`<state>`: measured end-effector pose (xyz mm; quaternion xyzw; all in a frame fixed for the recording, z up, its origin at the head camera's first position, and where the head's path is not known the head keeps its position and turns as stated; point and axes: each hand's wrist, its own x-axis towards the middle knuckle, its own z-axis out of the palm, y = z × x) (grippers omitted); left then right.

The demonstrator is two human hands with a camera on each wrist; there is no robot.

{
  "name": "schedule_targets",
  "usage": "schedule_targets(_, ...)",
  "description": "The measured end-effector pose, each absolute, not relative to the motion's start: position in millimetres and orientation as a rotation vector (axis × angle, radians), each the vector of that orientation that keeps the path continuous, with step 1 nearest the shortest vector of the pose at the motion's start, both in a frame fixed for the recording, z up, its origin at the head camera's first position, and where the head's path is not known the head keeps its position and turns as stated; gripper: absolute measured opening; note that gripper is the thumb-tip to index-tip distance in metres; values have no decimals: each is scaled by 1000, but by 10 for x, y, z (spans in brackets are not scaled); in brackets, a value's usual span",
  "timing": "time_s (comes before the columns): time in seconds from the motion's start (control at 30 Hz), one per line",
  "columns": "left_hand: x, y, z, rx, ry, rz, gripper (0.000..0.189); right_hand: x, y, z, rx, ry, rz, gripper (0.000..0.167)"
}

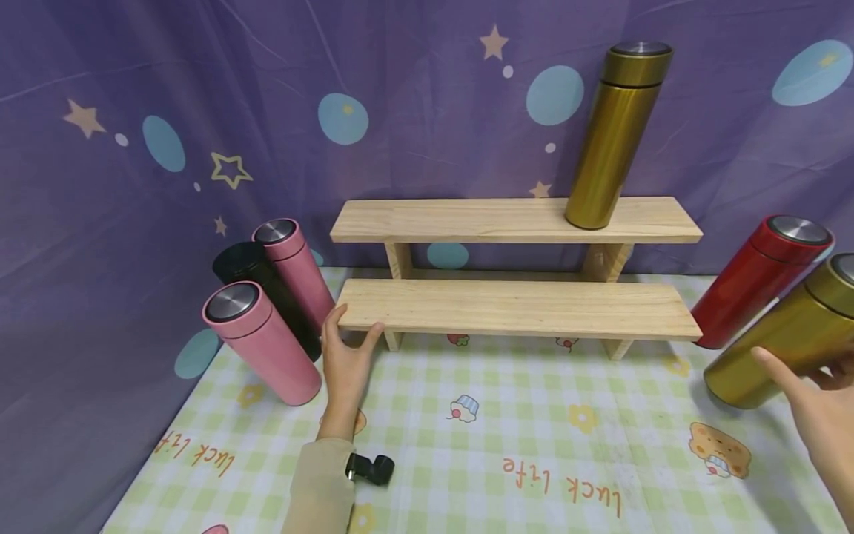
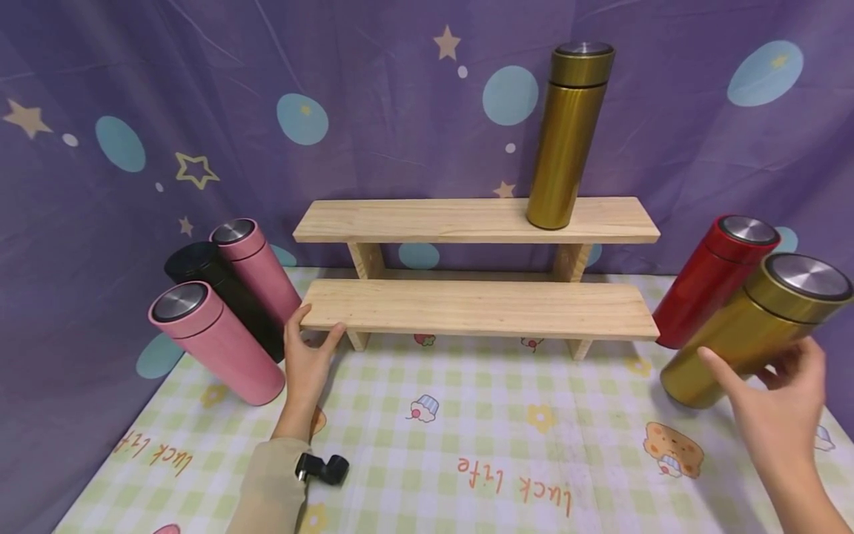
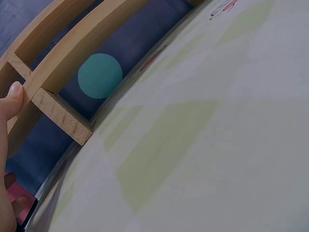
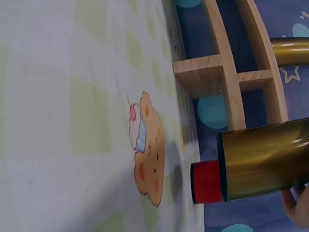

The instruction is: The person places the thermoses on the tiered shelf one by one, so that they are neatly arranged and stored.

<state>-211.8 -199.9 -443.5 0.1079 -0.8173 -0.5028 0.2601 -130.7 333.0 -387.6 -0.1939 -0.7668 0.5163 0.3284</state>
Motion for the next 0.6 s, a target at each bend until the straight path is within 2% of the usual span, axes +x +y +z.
schedule_targets(0.27, -2120, -2001, -4438, 295, -2218, -1352, 79, -1252, 3205, -3780, -414, -2051, 1333, 79)
schedule_targets(0.6, -2122, -2006, -4437, 297, -2229, -1355, 80, -1201, 3064, -3666, -288, -2073, 1282, 80)
